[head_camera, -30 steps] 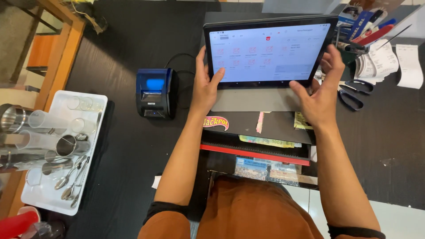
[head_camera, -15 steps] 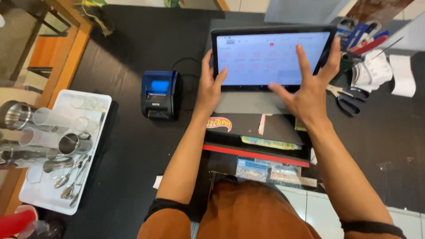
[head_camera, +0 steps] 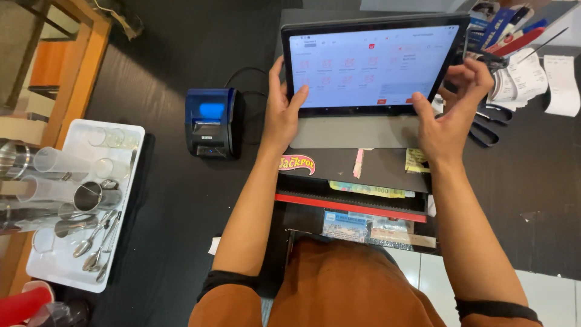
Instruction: Counting banknotes, organizing them in a cash drawer, and processing a transaction using a tablet POS system.
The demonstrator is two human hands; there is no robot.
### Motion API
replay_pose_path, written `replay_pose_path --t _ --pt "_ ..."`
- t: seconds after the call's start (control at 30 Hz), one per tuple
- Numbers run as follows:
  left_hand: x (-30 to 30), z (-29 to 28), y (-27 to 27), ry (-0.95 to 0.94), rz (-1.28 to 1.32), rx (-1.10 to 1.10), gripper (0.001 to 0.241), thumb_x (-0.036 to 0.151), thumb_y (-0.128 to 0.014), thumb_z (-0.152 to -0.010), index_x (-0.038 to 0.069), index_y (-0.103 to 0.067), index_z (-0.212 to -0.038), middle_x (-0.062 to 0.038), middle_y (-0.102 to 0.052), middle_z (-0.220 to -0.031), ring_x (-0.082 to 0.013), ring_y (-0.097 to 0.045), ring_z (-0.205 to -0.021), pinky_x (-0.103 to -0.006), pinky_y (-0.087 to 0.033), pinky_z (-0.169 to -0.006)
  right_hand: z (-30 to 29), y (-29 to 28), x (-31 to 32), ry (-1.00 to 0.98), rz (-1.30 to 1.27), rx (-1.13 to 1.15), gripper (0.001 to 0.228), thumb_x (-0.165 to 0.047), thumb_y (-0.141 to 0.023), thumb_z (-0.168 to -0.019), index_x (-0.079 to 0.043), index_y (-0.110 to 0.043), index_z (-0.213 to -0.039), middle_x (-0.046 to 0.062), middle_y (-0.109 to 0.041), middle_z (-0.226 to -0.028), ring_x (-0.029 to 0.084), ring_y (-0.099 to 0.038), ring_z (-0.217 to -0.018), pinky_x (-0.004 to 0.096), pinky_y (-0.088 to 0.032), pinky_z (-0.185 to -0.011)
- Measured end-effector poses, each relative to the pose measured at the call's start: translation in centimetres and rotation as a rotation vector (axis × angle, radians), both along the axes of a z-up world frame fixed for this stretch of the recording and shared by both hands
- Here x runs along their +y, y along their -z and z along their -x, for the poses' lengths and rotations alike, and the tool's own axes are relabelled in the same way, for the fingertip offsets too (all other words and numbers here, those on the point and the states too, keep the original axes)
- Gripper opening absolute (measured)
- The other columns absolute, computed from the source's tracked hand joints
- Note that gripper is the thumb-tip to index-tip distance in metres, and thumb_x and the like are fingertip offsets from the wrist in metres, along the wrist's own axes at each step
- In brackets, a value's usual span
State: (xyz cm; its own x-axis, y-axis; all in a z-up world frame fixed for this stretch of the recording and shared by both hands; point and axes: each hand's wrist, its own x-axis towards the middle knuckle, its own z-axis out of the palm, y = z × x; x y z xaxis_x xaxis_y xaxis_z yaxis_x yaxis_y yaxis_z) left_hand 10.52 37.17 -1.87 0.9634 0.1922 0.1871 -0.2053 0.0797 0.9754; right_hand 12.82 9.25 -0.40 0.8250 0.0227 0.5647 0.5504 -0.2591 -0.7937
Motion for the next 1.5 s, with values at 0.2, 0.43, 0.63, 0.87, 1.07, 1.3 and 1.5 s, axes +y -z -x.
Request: replay_pose_path --t 0.2,0.43,0.63,0.87,1.07,1.3,1.5 --pt "-0.1 -0.1 0.6 0.01 -0.016 -0.042 0.074 0.03 -0.064 -0.1 0.016 -0.021 -0.159 -0.017 -0.063 -0.139 -0.0241 -0.062 -0.129 -0.0373 -0.048 -0.115 -1.9 2.1 -1.6 -0.088 -0.09 0.194 0.046 -0.001 -0.064 -0.102 -0.005 -0.041 -0.141 0.012 -0.059 -0.115 0.021 -0.061 -0.107 0.032 -0.049 -0.091" --pt "-0.1 0.2 0.3 -0.003 -0.045 -0.043 0.073 0.026 -0.064 -0.101 0.014 -0.022 -0.159 -0.017 -0.058 -0.146 -0.0235 -0.06 -0.133 -0.0358 -0.044 -0.117 -3.2 2.6 -1.8 0.129 0.096 0.388 0.036 -0.014 -0.066 -0.107 -0.015 -0.041 -0.081 -0.007 -0.045 -0.084 0.007 -0.038 -0.085 0.029 -0.034 -0.072" --pt "0.0 0.0 1.0 0.012 -0.044 -0.057 0.076 0.029 -0.065 -0.101 0.015 -0.018 -0.16 -0.018 -0.065 -0.138 -0.0251 -0.063 -0.13 -0.0394 -0.049 -0.116 -2.2 1.5 -1.0 0.015 -0.194 0.428 0.039 -0.033 -0.036 -0.114 -0.021 -0.024 -0.078 -0.006 -0.027 -0.077 0.006 -0.026 -0.073 0.028 -0.025 -0.063" --pt "-0.1 0.0 0.8 -0.003 -0.059 -0.039 0.078 0.031 -0.066 -0.1 0.015 -0.018 -0.16 -0.018 -0.067 -0.137 -0.0253 -0.063 -0.131 -0.0398 -0.048 -0.116 -2.9 3.1 -2.2 0.108 -0.016 0.405 0.035 -0.025 -0.053 -0.114 -0.014 -0.041 -0.082 -0.004 -0.037 -0.072 0.008 -0.033 -0.066 0.03 -0.027 -0.059" --pt "0.0 0.0 1.0 0.007 -0.058 -0.052 0.076 0.031 -0.065 -0.101 0.016 -0.019 -0.16 -0.017 -0.066 -0.137 -0.0247 -0.063 -0.131 -0.0395 -0.048 -0.116 -2.7 3.1 -2.1 0.032 -0.027 0.39 0.025 0.003 -0.057 -0.077 -0.009 -0.054 -0.099 -0.001 -0.062 -0.093 0.008 -0.054 -0.085 0.024 -0.044 -0.075" --pt "0.0 0.1 0.8 0.017 -0.026 -0.044 0.076 0.029 -0.065 -0.101 0.016 -0.018 -0.16 -0.017 -0.066 -0.137 -0.0245 -0.063 -0.13 -0.039 -0.05 -0.115 -2.4 2.5 -1.9 0.042 0.011 0.375 0.019 0.0 -0.061 -0.084 -0.009 -0.054 -0.099 -0.001 -0.062 -0.093 0.008 -0.053 -0.085 0.024 -0.044 -0.077" --pt "0.1 0.1 1.0 0.018 -0.041 -0.04 0.076 0.03 -0.064 -0.102 0.017 -0.018 -0.16 -0.017 -0.066 -0.138 -0.0246 -0.063 -0.131 -0.0391 -0.049 -0.116 -2.6 2.8 -2.0 0.015 -0.008 0.339 0.021 0.001 -0.062 -0.089 -0.007 -0.053 -0.106 0.004 -0.063 -0.1 0.012 -0.058 -0.089 0.026 -0.049 -0.082"
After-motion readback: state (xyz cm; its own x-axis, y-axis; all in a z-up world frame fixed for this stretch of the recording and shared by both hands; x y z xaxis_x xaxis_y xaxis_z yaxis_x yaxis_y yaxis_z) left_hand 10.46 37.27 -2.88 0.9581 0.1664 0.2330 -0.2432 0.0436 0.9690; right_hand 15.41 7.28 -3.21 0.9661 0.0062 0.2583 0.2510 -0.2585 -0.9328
